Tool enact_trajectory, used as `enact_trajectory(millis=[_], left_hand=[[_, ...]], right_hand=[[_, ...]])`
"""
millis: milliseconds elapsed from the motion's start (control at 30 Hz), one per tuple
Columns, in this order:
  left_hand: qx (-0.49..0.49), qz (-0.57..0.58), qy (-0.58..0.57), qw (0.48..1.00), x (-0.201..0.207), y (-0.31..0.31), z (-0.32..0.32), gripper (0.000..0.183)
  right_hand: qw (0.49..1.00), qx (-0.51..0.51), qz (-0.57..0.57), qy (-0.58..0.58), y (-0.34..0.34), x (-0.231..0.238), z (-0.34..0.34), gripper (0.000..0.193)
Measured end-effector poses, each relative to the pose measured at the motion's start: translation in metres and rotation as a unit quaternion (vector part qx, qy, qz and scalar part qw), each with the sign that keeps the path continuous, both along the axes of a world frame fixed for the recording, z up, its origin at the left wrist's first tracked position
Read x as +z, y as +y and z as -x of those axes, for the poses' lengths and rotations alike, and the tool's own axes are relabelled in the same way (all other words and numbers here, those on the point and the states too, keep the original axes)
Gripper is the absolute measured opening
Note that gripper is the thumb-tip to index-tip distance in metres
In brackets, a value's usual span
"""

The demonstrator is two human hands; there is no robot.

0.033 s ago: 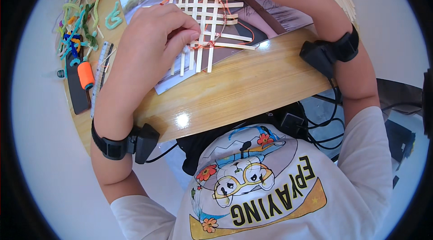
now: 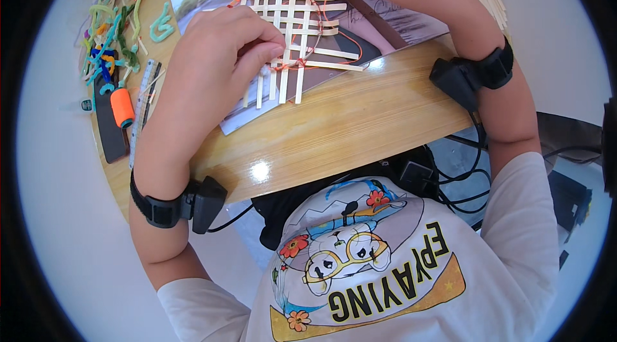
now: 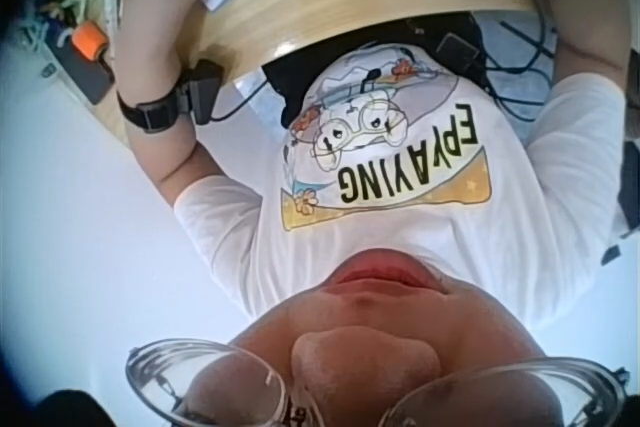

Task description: Weaving thin bamboo strips together and securing them with orange thread.

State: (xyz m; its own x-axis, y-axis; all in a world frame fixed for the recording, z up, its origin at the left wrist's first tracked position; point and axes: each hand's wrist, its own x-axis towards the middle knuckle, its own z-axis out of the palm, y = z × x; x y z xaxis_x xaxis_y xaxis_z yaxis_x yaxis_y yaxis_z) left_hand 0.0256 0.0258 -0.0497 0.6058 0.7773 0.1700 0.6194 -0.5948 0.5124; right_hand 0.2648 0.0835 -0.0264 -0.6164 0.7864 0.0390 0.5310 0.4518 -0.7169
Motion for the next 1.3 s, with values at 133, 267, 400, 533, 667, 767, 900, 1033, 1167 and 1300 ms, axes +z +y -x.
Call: enact_trajectory(millis=[133, 267, 400, 533, 667, 767, 900, 1033, 1167, 1300], left_hand=[[-0.010, -0.024, 0.006, 1.000, -0.001, 0.000, 0.003, 0.009], [0.005, 0.053, 0.009, 0.999, 0.008, -0.004, 0.004, 0.015], [-0.055, 0.006, 0.025, 0.998, 0.008, -0.004, 0.007, 0.023], [-0.040, 0.015, 0.035, 0.998, 0.009, -0.005, 0.006, 0.025], [-0.031, 0.007, 0.034, 0.999, 0.008, -0.006, 0.006, 0.023], [-0.031, 0.004, 0.031, 0.999, 0.007, -0.007, 0.007, 0.022], [-0.040, -0.009, 0.022, 0.999, 0.008, -0.006, 0.005, 0.020], [-0.037, -0.007, 0.027, 0.999, 0.007, -0.008, 0.005, 0.018], [-0.027, 0.009, 0.009, 1.000, 0.005, -0.008, 0.005, 0.015], [0.002, 0.027, -0.094, 0.995, -0.002, -0.007, 0.003, 0.013]], right_hand=[[0.997, 0.003, 0.028, -0.067, 0.002, 0.003, -0.016, 0.007], [0.992, 0.024, 0.029, -0.117, 0.005, 0.008, -0.026, 0.007], [0.993, 0.045, 0.067, -0.090, 0.000, 0.021, -0.027, 0.006], [0.999, 0.000, 0.042, 0.022, -0.001, 0.011, -0.021, 0.005], [0.993, 0.016, 0.098, 0.064, -0.003, 0.011, -0.015, 0.005], [0.987, 0.055, 0.109, 0.109, 0.002, 0.006, -0.023, 0.005], [0.987, 0.088, 0.129, 0.040, 0.011, 0.012, -0.043, 0.004], [0.981, 0.158, 0.081, -0.072, 0.005, 0.023, -0.044, 0.005], [0.977, 0.121, 0.104, -0.143, 0.006, 0.022, -0.041, 0.005], [0.981, 0.117, 0.080, -0.133, 0.005, 0.022, -0.039, 0.006]])
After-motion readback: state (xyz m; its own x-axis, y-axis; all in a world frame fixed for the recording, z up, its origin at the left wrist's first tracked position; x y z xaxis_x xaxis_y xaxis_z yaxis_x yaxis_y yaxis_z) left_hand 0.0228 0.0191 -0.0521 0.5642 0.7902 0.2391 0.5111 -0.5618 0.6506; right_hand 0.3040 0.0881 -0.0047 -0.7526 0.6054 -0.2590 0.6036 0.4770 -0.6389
